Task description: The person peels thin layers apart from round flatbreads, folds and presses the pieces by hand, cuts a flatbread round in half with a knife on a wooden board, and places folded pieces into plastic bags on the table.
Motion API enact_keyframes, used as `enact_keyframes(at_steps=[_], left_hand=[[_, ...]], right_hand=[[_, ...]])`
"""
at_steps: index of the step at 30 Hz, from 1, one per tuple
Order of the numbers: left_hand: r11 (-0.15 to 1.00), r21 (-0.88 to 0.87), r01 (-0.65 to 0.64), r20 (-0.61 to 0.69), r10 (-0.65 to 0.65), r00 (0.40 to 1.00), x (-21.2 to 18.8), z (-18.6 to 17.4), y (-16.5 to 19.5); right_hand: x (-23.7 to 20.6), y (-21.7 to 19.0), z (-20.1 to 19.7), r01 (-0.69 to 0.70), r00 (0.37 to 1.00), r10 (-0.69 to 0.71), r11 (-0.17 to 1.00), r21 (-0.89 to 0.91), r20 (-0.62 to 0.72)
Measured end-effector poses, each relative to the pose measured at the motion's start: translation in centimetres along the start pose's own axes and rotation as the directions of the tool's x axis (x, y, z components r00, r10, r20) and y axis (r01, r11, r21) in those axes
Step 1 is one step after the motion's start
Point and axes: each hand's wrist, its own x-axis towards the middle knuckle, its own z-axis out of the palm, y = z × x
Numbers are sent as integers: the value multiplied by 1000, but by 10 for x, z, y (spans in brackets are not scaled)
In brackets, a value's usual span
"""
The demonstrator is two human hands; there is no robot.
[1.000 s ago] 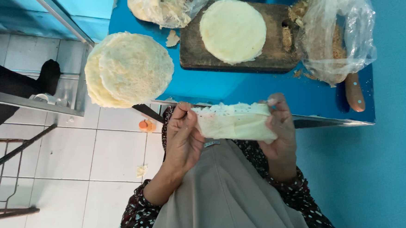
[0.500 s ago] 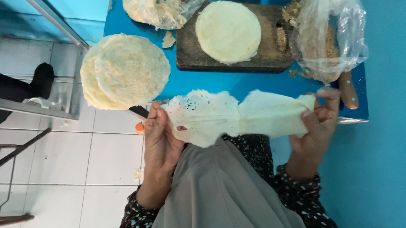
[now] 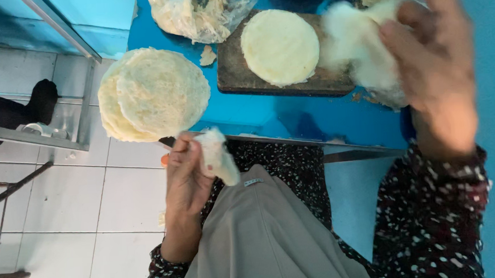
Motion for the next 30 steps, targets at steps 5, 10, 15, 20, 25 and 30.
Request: enact_keyframes(at_steps=[5, 10, 15, 20, 25, 30], left_hand=[[995, -44, 91, 70, -88, 994, 3, 0, -7], [998, -1, 66, -1, -66, 998, 3, -7, -2], [990, 27, 139, 8, -140, 990, 14, -9, -14], [974, 60, 221, 119, -226, 967, 21, -6, -28], [956, 107, 274, 73, -283, 956, 23, -5, -33], [943, 107, 315, 60, -323, 945, 21, -6, -39]], right_hand=[[69, 48, 36, -2, 990, 8, 999, -46, 141], [94, 112, 43, 130, 938, -39, 961, -244, 344], [90, 134, 30, 40, 977, 13, 969, -244, 214], [89, 127, 35, 307, 951, -254, 738, -601, 175], [89, 124, 41, 351, 927, -345, 660, -664, 148], [86, 134, 39, 296, 947, -306, 728, -619, 94]])
